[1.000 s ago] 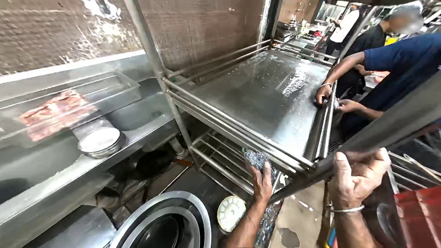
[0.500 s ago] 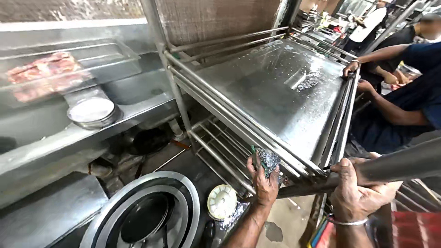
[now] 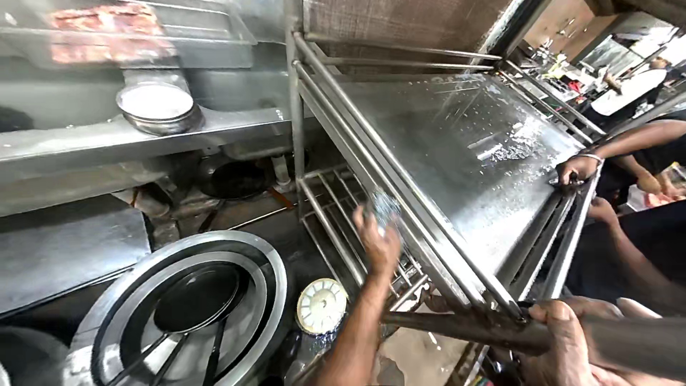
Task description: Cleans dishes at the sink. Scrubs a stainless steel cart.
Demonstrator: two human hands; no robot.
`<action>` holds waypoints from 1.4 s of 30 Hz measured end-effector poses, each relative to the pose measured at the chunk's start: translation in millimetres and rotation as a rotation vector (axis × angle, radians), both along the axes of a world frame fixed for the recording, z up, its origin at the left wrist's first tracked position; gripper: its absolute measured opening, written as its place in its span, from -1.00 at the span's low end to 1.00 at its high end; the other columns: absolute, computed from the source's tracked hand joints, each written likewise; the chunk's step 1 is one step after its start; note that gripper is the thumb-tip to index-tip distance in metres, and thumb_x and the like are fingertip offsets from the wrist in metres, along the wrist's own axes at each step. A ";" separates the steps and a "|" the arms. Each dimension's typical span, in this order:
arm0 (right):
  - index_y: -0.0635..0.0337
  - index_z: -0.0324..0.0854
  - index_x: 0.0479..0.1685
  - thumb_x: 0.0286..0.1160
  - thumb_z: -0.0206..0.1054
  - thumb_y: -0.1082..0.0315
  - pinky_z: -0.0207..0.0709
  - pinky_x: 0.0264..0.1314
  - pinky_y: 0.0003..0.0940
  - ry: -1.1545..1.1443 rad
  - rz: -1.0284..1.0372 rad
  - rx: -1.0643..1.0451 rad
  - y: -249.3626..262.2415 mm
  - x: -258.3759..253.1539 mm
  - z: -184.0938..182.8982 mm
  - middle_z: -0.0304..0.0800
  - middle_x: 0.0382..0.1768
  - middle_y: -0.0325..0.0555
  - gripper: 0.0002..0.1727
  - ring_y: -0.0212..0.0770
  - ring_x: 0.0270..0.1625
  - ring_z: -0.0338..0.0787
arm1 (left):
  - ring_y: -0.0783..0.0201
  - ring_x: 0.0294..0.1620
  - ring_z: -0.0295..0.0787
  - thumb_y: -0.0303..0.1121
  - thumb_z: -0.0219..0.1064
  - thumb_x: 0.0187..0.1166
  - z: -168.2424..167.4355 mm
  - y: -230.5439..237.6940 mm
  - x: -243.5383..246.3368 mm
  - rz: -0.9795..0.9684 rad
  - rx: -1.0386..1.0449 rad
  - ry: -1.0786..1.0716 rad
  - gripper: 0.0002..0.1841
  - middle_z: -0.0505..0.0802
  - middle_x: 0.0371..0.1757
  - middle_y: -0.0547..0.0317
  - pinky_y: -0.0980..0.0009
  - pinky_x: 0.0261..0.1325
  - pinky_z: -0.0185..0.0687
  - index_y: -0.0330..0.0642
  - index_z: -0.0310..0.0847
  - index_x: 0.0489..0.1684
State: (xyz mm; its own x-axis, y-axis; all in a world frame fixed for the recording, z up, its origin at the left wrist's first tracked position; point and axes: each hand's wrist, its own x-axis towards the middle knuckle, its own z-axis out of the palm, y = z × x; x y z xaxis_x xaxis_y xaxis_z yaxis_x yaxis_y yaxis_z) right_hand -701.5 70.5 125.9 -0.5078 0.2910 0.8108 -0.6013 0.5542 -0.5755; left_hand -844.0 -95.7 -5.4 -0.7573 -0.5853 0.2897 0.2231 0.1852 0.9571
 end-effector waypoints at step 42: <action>0.13 0.44 0.15 0.28 0.59 0.40 0.87 -0.29 -0.35 -0.011 -0.004 -0.176 24.2 -22.2 23.8 0.79 -0.26 -0.33 -0.51 -0.31 -0.36 0.84 | -0.01 0.43 0.64 -0.25 0.40 0.62 -31.7 78.5 50.5 -0.099 -0.010 0.027 -0.68 0.63 0.46 -0.25 0.11 0.50 0.59 -0.42 0.76 0.00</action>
